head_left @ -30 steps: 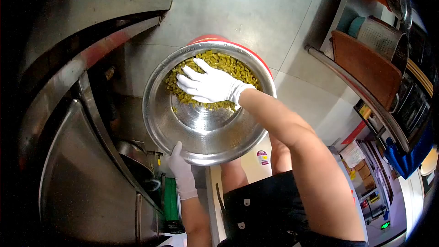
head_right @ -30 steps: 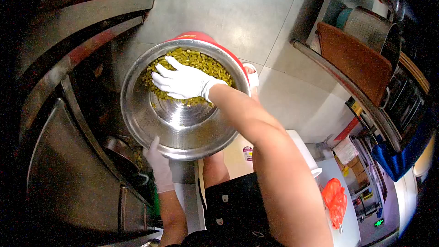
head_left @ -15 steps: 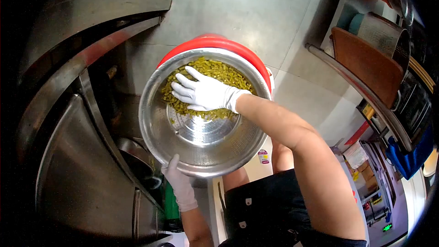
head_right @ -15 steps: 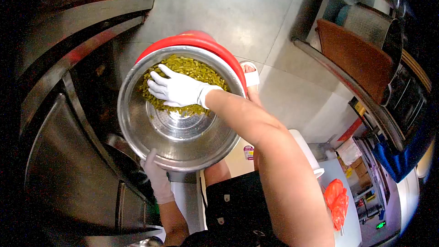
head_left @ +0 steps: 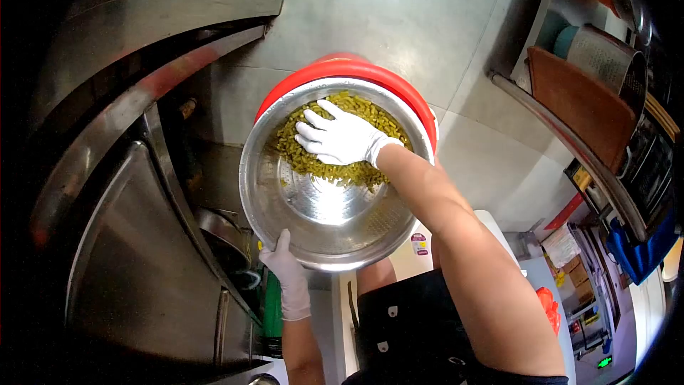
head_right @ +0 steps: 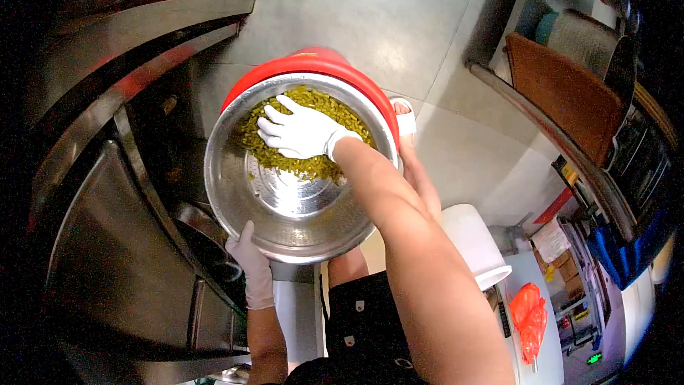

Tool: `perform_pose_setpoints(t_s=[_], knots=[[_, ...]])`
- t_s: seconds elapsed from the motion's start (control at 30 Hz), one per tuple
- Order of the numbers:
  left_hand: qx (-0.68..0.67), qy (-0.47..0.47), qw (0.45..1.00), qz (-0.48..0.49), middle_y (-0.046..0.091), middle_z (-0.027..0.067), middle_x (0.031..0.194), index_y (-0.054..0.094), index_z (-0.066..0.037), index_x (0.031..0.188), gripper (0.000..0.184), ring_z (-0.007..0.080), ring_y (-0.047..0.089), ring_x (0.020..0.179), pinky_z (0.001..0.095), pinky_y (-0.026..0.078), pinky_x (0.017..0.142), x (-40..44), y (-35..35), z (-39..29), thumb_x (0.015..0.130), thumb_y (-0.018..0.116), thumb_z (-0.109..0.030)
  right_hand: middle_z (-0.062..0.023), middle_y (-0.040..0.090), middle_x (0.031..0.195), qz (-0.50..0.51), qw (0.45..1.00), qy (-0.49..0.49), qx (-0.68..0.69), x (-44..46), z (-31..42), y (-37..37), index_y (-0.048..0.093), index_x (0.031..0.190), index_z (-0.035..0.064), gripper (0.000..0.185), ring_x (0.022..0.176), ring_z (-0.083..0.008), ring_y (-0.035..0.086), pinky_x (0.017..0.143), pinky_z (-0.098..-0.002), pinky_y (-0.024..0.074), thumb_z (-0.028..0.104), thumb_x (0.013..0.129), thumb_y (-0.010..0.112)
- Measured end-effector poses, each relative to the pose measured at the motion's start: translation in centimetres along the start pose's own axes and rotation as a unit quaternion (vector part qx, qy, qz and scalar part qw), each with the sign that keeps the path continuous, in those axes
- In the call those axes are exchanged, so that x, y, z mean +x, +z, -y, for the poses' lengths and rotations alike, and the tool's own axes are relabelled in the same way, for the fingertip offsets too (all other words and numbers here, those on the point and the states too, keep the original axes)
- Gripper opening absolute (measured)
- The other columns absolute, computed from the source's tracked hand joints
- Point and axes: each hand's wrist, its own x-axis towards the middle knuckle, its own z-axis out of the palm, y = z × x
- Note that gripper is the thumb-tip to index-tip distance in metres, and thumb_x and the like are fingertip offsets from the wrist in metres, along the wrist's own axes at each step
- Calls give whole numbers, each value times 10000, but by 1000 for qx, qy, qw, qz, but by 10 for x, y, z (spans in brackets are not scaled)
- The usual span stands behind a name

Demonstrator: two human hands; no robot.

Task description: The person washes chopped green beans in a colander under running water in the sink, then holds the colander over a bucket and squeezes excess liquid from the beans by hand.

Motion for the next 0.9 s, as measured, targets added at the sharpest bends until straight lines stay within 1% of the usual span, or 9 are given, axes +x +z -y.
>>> perform_pose_setpoints(t_s=[0.1,0.2,0.3,0.5,0.6,0.7,0.8,0.9], knots=[[-3,-6,1000,11,618,127,1046,580,110,1048,266,191,577,891,295,437,829,1,-1,-1,790,576,48,-68,466,1242,-3,1000,2,1,1,0,2,544,1174,139,431,1208,-272,399,1020,-529,288,369,810,542],[-4,16,1000,18,617,120,1051,578,109,1051,272,196,576,896,299,435,832,3,1,1,787,574,46,-65,464,1240,7,1000,7,-6,-1,-1,1,540,1179,144,430,1207,-264,402,1022,-522,288,361,807,542],[11,9,1000,20,611,122,1066,573,110,1056,283,200,573,911,301,431,840,1,4,-6,780,577,48,-63,465,1237,6,1000,10,9,-1,-2,3,537,1181,144,429,1207,-264,403,1021,-517,289,356,809,541],[8,26,1000,5,613,124,1058,571,111,1068,295,197,577,897,298,437,825,3,3,-2,780,577,46,-63,466,1236,-5,1000,5,14,0,-5,1,538,1175,140,432,1199,-262,409,1015,-509,294,354,800,547],[15,5,1000,18,602,133,1080,563,100,1099,332,222,572,918,314,432,847,1,2,-3,785,606,2,-63,467,1234,-1,1000,4,17,-2,-6,0,537,1176,140,440,1198,-262,410,1016,-508,292,359,795,551],[45,-1,999,22,603,140,1086,558,107,1109,341,226,573,933,313,432,853,-2,1,-7,788,599,-2,-62,467,1238,4,1000,1,15,-1,-5,0,536,1179,141,448,1198,-261,410,1018,-509,289,367,792,554],[36,24,998,35,596,149,1109,544,115,1127,353,233,575,951,312,428,868,-5,4,-14,796,582,0,-61,463,1249,10,1000,-1,22,2,-7,1,535,1183,142,459,1202,-260,407,1026,-510,282,379,790,555],[-17,42,999,27,611,119,1048,564,101,1089,310,198,577,889,289,435,832,0,4,-4,785,578,38,-60,482,1226,-16,1000,-3,16,1,-7,1,557,1126,138,410,1181,-257,416,1042,-493,268,366,785,554]])
